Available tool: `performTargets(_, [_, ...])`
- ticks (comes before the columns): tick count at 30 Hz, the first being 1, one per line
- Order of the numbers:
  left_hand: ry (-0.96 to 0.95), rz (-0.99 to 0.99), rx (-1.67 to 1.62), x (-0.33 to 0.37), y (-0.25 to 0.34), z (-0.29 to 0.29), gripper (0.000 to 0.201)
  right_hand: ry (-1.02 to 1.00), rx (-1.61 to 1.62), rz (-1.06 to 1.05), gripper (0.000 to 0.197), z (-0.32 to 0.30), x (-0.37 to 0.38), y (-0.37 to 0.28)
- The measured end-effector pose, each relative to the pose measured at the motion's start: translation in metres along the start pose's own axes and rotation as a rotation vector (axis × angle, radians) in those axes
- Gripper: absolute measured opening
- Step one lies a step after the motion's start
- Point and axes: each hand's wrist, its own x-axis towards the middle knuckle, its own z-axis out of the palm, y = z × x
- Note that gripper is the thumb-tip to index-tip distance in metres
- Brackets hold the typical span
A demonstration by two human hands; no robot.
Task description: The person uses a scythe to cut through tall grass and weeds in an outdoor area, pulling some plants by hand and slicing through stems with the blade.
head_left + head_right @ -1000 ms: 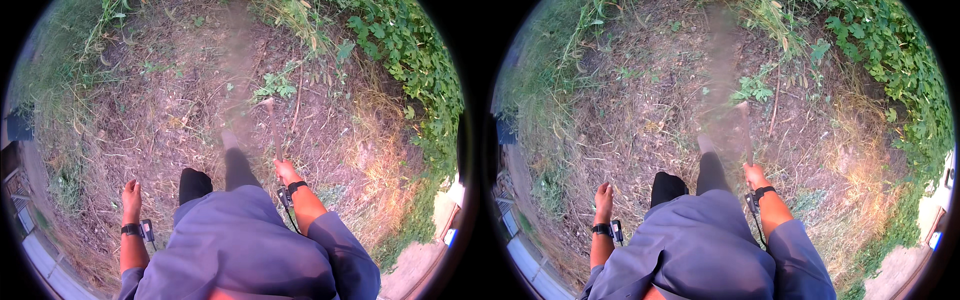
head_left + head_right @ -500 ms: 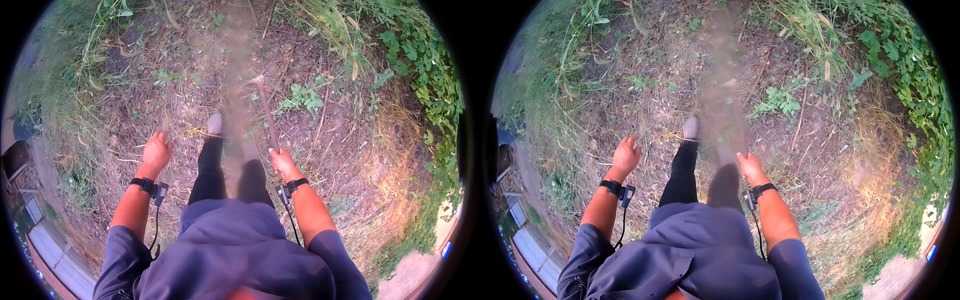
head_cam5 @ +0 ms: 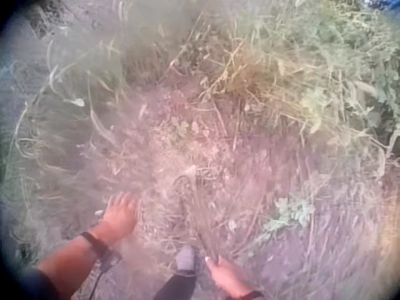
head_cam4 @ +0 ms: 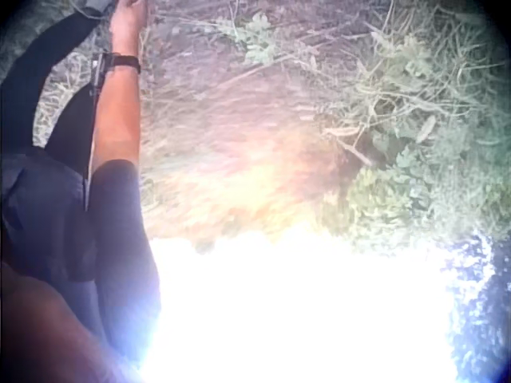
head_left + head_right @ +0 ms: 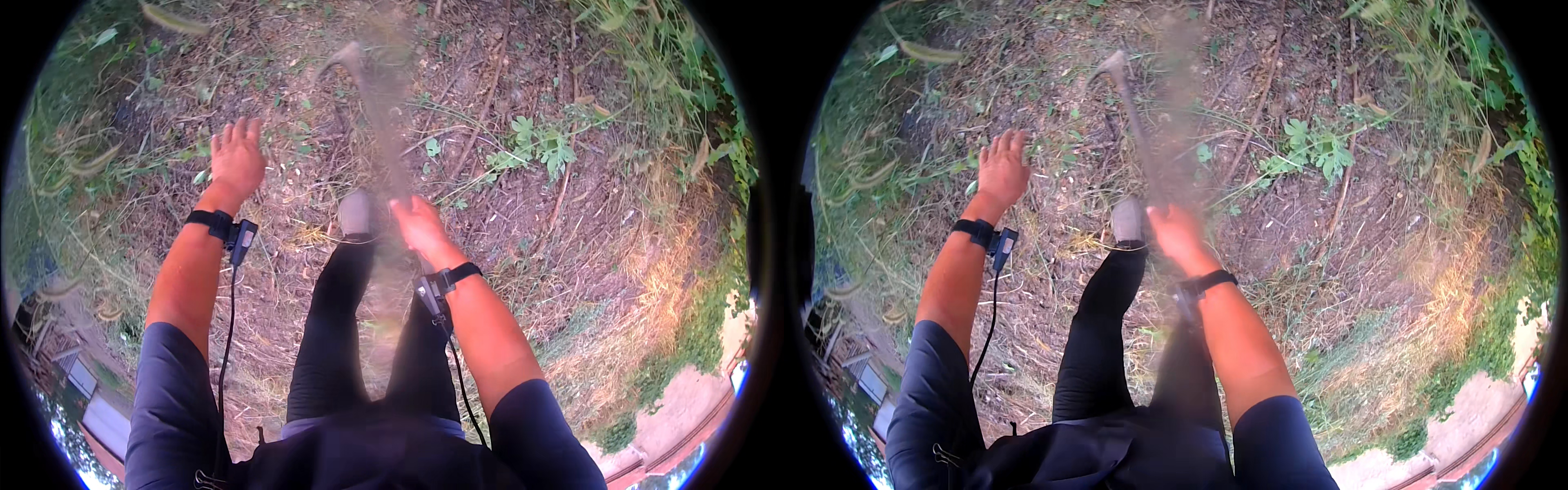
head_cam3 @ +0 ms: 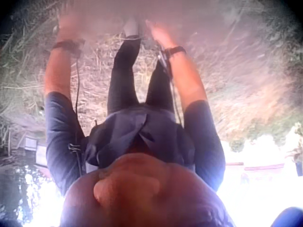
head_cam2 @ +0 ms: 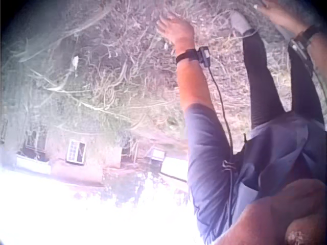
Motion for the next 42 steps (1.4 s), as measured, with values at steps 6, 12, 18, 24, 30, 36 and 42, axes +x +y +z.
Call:
performTargets(6, [-0.259, 0.014, -0.277, 0.028, -0.013, 0.066, 0.028, 0.026, -0.153, -0.097, 0.046, -0.008, 0.021, 0.063])
performTargets(12, [-0.237, 0.080, -0.602, -0.012, 0.021, 0.057, 0.029, 0.073, 0.135, 0.151, 0.039, -0.066, -0.160, 0.105])
performTargets(18, [-0.395, -0.056, -0.830, -0.073, 0.040, -0.017, 0.033, 0.342, 0.506, 0.459, 0.027, -0.120, -0.292, 0.134])
performTargets(24, [-0.317, 0.053, -0.854, -0.103, 0.024, -0.050, 0.038, 0.478, 1.314, 0.296, 0.025, -0.189, -0.233, 0.135])
performTargets(30, [-0.226, -0.001, -0.827, -0.119, 0.029, -0.089, 0.034, 0.467, 1.388, 0.155, 0.026, -0.239, -0.173, 0.114])
performTargets(36, [-0.300, -0.170, -1.093, -0.131, 0.074, -0.115, 0.025, 0.204, 1.207, 0.035, 0.022, -0.215, -0.268, 0.113])
performTargets(42, [-0.235, -0.092, -1.487, -0.114, 0.183, -0.225, 0.026, 0.028, 1.072, 0.125, 0.021, -0.183, -0.390, 0.151])
